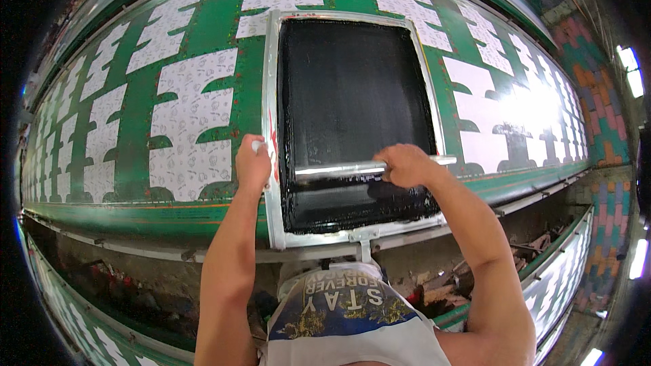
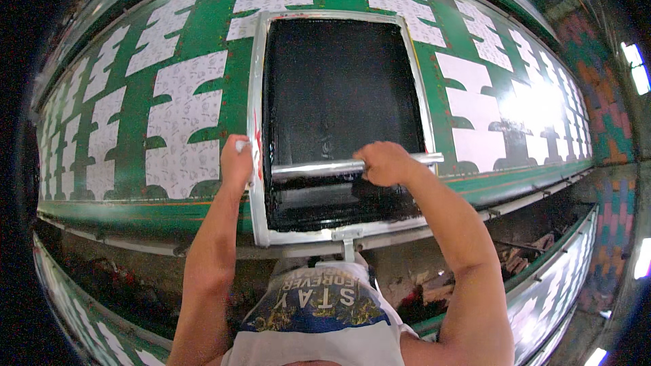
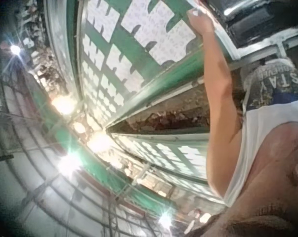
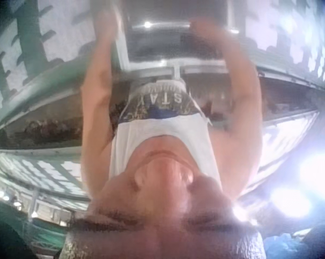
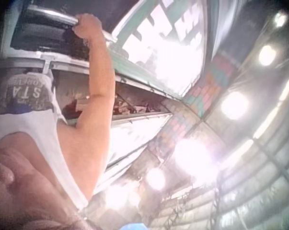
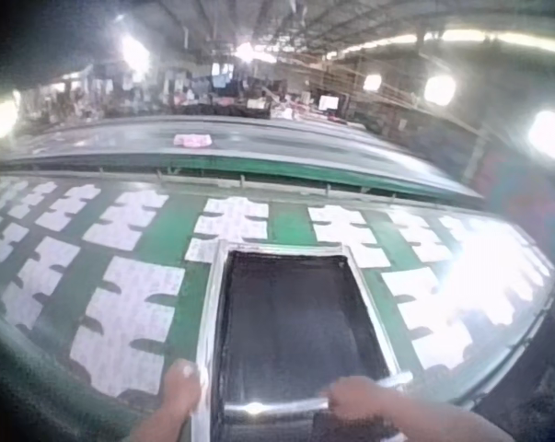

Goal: The person repeatedly inks a screen-printing frame with a squeegee and pulls the ink across the mesh to print onto white paper sheets arranged on a green conveyor. The person repositions the frame between each pull and continues the cycle throughout the clip.

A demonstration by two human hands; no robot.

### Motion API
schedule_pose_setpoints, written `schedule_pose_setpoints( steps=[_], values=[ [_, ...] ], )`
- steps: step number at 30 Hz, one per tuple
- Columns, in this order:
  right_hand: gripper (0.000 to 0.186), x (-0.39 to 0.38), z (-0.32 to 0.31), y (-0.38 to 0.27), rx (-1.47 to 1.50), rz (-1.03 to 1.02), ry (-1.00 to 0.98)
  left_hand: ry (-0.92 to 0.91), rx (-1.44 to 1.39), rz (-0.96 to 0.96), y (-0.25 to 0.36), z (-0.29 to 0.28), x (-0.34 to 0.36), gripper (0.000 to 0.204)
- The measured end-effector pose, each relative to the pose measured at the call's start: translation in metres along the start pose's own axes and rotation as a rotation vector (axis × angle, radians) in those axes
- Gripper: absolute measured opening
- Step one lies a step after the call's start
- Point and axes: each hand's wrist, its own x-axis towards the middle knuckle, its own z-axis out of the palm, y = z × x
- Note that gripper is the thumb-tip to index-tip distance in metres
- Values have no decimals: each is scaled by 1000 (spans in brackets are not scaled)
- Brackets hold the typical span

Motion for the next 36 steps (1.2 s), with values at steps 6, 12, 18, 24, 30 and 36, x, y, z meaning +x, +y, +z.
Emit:
schedule_pose_setpoints(
  steps=[6,12,18,24,30,36],
  values=[
    [21,110,-84,54,-139,-2,220,11,-10,22,8,-2,-5,16],
    [34,218,-163,100,-255,-14,352,-17,-17,-35,7,-1,-4,15],
    [35,282,-200,126,-266,30,421,-47,-114,-158,2,2,-4,15],
    [40,307,-199,143,-246,-9,519,-42,-109,-129,15,0,-6,16],
    [44,294,-118,138,-354,-165,967,-52,-152,-151,24,-2,-7,18],
    [34,305,-184,152,-273,-75,604,-62,-153,-175,15,-1,-5,18]
  ],
)
